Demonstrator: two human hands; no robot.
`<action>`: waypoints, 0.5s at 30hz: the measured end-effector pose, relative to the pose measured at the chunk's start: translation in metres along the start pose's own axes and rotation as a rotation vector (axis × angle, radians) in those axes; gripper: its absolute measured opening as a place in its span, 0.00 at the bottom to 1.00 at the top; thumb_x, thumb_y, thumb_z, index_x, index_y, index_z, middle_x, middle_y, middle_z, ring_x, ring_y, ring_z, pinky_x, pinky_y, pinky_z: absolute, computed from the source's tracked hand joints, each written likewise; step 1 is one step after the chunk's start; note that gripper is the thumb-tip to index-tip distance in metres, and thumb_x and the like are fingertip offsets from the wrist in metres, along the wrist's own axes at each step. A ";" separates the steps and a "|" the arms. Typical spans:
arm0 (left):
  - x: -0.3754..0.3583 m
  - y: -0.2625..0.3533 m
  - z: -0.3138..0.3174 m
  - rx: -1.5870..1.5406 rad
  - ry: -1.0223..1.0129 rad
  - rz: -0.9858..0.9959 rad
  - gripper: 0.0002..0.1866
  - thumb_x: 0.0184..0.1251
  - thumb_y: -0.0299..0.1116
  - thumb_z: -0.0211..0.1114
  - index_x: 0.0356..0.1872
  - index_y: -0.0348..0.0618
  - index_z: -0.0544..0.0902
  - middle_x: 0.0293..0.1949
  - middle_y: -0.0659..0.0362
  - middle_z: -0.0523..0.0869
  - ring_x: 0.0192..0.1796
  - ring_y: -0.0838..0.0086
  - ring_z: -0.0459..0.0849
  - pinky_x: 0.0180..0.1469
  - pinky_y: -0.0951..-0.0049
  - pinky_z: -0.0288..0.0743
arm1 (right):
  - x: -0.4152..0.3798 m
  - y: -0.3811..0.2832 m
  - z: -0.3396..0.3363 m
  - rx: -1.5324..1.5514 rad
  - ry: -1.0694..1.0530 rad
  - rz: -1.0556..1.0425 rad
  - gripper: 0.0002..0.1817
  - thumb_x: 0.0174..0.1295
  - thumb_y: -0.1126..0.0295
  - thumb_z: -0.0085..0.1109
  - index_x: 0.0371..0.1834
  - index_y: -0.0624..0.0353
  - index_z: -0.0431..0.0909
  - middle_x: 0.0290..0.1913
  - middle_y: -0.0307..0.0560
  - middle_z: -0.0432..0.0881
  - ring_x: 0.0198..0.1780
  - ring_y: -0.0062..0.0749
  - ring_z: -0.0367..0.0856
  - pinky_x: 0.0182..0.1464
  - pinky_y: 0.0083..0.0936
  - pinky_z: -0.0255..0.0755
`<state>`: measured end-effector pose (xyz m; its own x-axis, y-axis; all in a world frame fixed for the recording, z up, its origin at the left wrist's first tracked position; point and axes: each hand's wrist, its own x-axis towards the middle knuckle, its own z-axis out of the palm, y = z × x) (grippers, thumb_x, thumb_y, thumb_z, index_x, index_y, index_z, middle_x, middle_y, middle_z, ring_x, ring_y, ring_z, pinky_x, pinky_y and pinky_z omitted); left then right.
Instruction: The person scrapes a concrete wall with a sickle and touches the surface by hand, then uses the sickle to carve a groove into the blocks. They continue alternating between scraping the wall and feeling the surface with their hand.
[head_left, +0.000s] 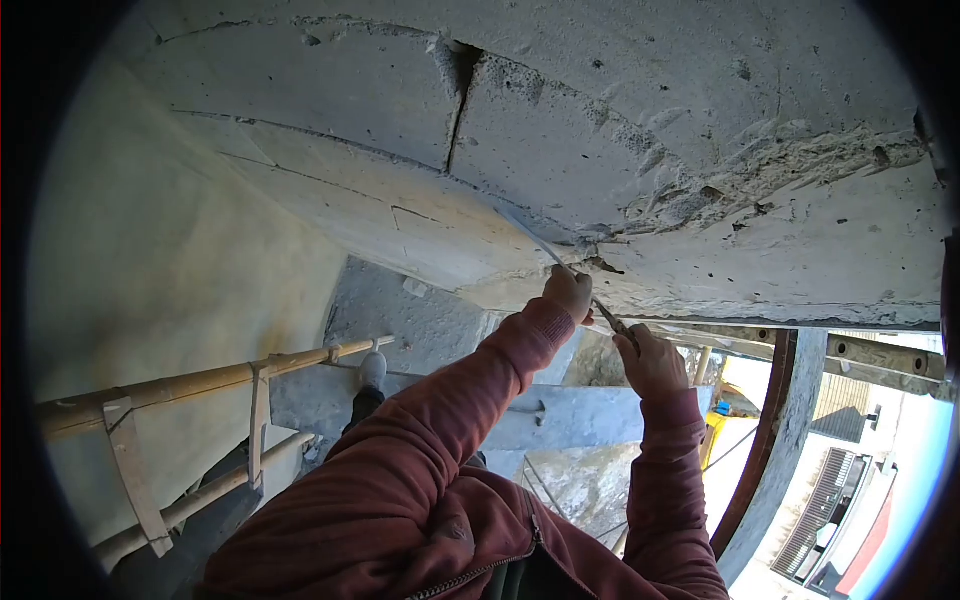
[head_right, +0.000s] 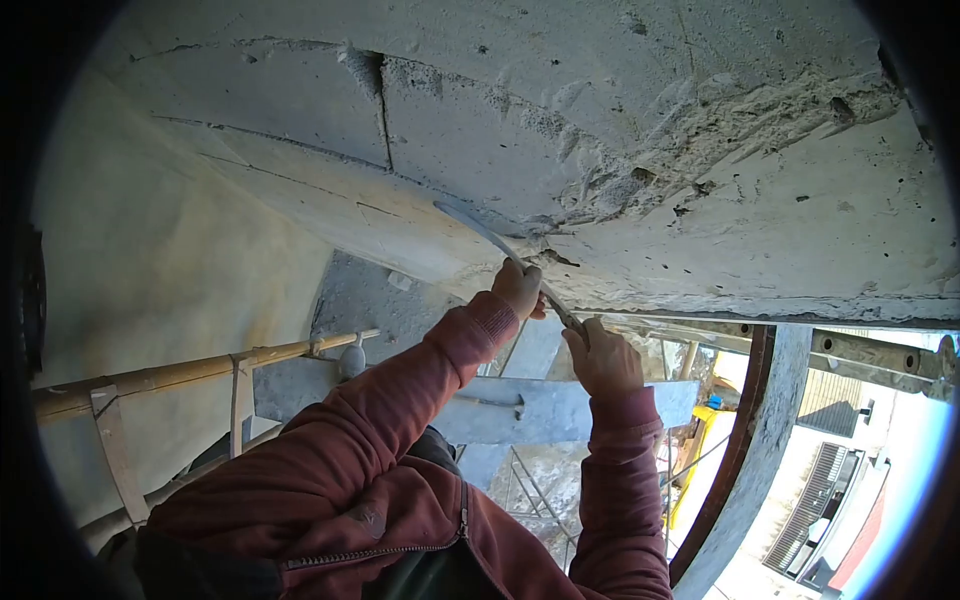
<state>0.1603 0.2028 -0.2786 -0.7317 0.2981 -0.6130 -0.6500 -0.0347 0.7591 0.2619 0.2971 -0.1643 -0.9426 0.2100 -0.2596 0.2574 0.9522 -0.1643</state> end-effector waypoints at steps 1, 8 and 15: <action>-0.003 0.002 0.010 -0.040 -0.052 0.004 0.14 0.63 0.34 0.49 0.40 0.30 0.64 0.22 0.49 0.77 0.16 0.67 0.78 0.16 0.66 0.79 | -0.006 0.003 -0.014 0.040 -0.007 0.030 0.15 0.59 0.55 0.52 0.29 0.58 0.73 0.22 0.58 0.78 0.28 0.54 0.78 0.30 0.44 0.70; -0.006 0.020 0.009 -0.238 -0.082 -0.088 0.16 0.64 0.34 0.47 0.32 0.24 0.70 0.21 0.48 0.77 0.17 0.62 0.80 0.19 0.65 0.82 | 0.006 -0.016 -0.040 -0.115 -0.023 0.063 0.16 0.58 0.54 0.52 0.31 0.58 0.76 0.24 0.57 0.79 0.31 0.53 0.78 0.34 0.43 0.71; -0.035 0.037 0.037 -0.395 -0.303 -0.048 0.15 0.63 0.33 0.46 0.31 0.25 0.69 0.20 0.47 0.76 0.17 0.61 0.79 0.19 0.63 0.81 | -0.012 -0.035 -0.105 -0.152 -0.062 0.176 0.17 0.56 0.56 0.53 0.31 0.60 0.80 0.23 0.58 0.78 0.29 0.53 0.78 0.34 0.41 0.70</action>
<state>0.1691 0.2261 -0.2208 -0.6447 0.5700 -0.5094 -0.7524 -0.3554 0.5546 0.2420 0.2840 -0.0556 -0.8702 0.3660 -0.3299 0.3771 0.9256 0.0322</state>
